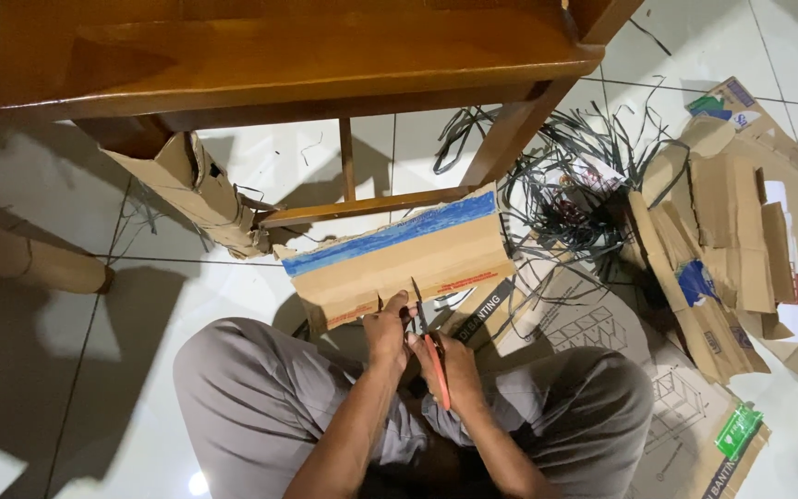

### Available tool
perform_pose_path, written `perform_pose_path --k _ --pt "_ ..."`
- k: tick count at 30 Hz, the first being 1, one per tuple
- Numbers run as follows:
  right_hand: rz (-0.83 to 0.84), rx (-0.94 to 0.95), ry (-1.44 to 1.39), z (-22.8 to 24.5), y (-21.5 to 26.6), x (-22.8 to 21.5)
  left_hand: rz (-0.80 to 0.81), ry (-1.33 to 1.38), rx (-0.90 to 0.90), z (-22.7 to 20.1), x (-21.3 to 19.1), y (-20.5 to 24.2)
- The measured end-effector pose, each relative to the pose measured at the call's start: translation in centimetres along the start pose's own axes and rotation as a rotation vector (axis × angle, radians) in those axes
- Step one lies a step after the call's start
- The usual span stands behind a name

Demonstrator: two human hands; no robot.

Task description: Unpacking a wooden chair by removing cardboard protection from its legs using a utility knife

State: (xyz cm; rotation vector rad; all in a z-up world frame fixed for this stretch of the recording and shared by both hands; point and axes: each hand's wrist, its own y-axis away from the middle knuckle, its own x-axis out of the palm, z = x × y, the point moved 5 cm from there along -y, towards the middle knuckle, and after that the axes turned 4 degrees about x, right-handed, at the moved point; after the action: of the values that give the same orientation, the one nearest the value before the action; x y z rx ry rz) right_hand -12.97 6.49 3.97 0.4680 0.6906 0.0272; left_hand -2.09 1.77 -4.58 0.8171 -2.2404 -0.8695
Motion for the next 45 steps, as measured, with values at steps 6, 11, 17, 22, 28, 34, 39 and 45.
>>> perform_pose_path --k 6,11,17,22,28,34,39,45 --pt "0.031 0.135 -0.044 1.4 1.0 -1.1 0.022 -0.024 0.014 -2.3 0.7 1.5" --pt "0.042 0.197 -0.159 -0.4 -0.8 0.0 0.001 -0.124 0.102 -0.4 0.2 -0.4" --pt "0.013 0.234 -0.144 -0.5 -0.6 0.0 0.026 -0.119 0.058 1.2 -0.3 -1.5" --pt "0.002 0.209 -0.206 -0.5 -0.5 -0.7 0.047 -0.108 0.027 1.5 -0.4 -2.2" --pt "0.287 0.169 -0.142 -0.1 0.6 -3.8 0.05 -0.077 0.059 -2.9 0.5 1.8" --pt "0.729 -0.106 -0.129 2.3 2.1 -8.5 0.015 0.248 0.186 -5.0 0.3 -2.0" --pt "0.227 -0.348 0.665 0.1 -3.1 -10.2 0.038 -0.049 0.155 -2.6 -0.5 -1.2" --pt "0.25 -0.345 0.873 -5.9 -7.1 -7.3 0.029 -0.128 0.082 -1.3 -2.5 0.5"
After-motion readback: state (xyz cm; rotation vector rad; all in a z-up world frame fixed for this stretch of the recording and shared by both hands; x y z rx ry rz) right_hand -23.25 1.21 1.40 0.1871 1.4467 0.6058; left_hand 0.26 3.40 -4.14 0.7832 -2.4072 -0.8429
